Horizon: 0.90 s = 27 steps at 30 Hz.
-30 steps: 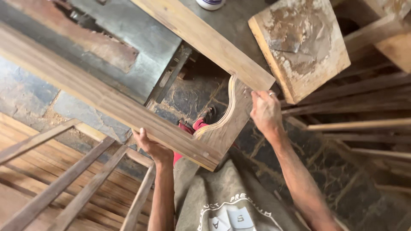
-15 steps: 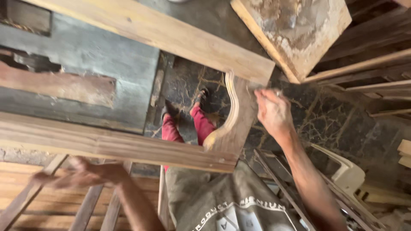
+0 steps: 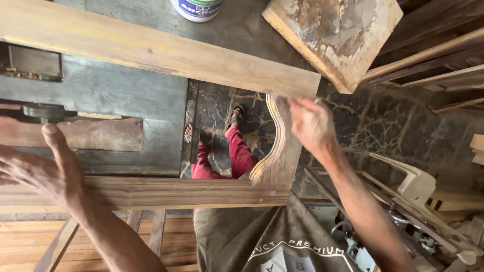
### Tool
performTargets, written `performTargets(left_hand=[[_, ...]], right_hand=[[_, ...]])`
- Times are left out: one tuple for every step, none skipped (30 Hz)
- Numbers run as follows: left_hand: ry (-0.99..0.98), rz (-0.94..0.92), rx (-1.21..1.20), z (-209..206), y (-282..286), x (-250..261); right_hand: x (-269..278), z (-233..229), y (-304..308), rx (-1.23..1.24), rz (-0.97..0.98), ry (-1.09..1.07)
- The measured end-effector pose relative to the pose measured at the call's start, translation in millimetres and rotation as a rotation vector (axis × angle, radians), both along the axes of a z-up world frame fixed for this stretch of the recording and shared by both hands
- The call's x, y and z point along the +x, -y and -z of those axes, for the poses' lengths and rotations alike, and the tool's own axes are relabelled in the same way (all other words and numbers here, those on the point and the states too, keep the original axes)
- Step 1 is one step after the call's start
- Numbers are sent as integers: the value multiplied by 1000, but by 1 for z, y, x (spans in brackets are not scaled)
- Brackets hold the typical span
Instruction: The person sands a wooden frame by hand using a piece of sandpaper, rubbing it along the edges and flat surfaces of the frame while holding it over a workbench.
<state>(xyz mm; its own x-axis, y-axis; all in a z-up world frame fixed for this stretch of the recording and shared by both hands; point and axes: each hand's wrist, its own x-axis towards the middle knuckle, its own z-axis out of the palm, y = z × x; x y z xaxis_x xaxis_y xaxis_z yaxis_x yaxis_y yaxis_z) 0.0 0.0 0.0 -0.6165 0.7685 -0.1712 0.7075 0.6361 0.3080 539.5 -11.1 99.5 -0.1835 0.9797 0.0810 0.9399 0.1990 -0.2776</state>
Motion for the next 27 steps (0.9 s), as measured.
performTargets(left_hand=[[14,-9,9,2,3,-1],[65,-9,26,5,3,-3],[113,-9,41,6,3,-5],[106,0,30,5,6,-6],[100,-5,34,4,7,-5],[94,-11,37,3,7,-4],[104,-31,55,1,9,-2],[114,-51,74,0,11,2],[120,-67,79,-2,17,2],[122,-32,123,0,16,-1],[117,-19,178,4,14,-4],[128,-24,209,6,16,-5],[139,-17,238,10,16,-7],[168,-29,245,12,17,-10],[204,-38,242,17,21,-9],[172,-34,262,23,22,-10],[138,-46,290,27,23,-11],[123,-23,298,30,29,-7],[102,-4,309,29,33,-5],[100,49,299,28,37,-1],[111,125,273,29,37,4],[327,182,257,32,28,4],[549,243,242,37,13,0],[773,302,229,42,14,0],[861,316,217,45,19,-5],[944,332,212,48,25,-9],[879,335,222,51,24,-17]], right_hand=[[7,3,-5,-8,12,-30],[1,11,-1,-28,29,-74],[-13,22,6,-50,48,-120],[-24,27,14,-71,68,-165],[-26,24,18,-53,-7,-74],[-27,15,25,-33,-81,19],[-29,9,28,-13,-146,108],[-20,6,17,-64,-99,-6],[-4,-2,3,-130,-48,-123],[7,-8,-9,-197,4,-240],[17,-14,-22,-131,-55,-238],[24,-20,-36,-64,-114,-239],[24,-18,-52,-37,-238,-184],[25,-14,-69,-9,-361,-129],[25,-13,-74,12,-479,-70],[26,-15,-73,-26,-560,-16],[29,-17,-81,-55,-659,42],[30,-18,-87,-82,-758,101],[31,-18,-90,-95,-814,139],[34,-20,-91,-106,-870,178],[39,-21,-83,-135,-902,217],[44,-22,-81,-171,-922,208],[54,-28,-82,-210,-934,204],[61,-33,-79,-249,-947,200],[64,-35,-78,-265,-966,194],[67,-39,-76,-282,-985,189],[68,-40,-77,-286,-1004,181]])
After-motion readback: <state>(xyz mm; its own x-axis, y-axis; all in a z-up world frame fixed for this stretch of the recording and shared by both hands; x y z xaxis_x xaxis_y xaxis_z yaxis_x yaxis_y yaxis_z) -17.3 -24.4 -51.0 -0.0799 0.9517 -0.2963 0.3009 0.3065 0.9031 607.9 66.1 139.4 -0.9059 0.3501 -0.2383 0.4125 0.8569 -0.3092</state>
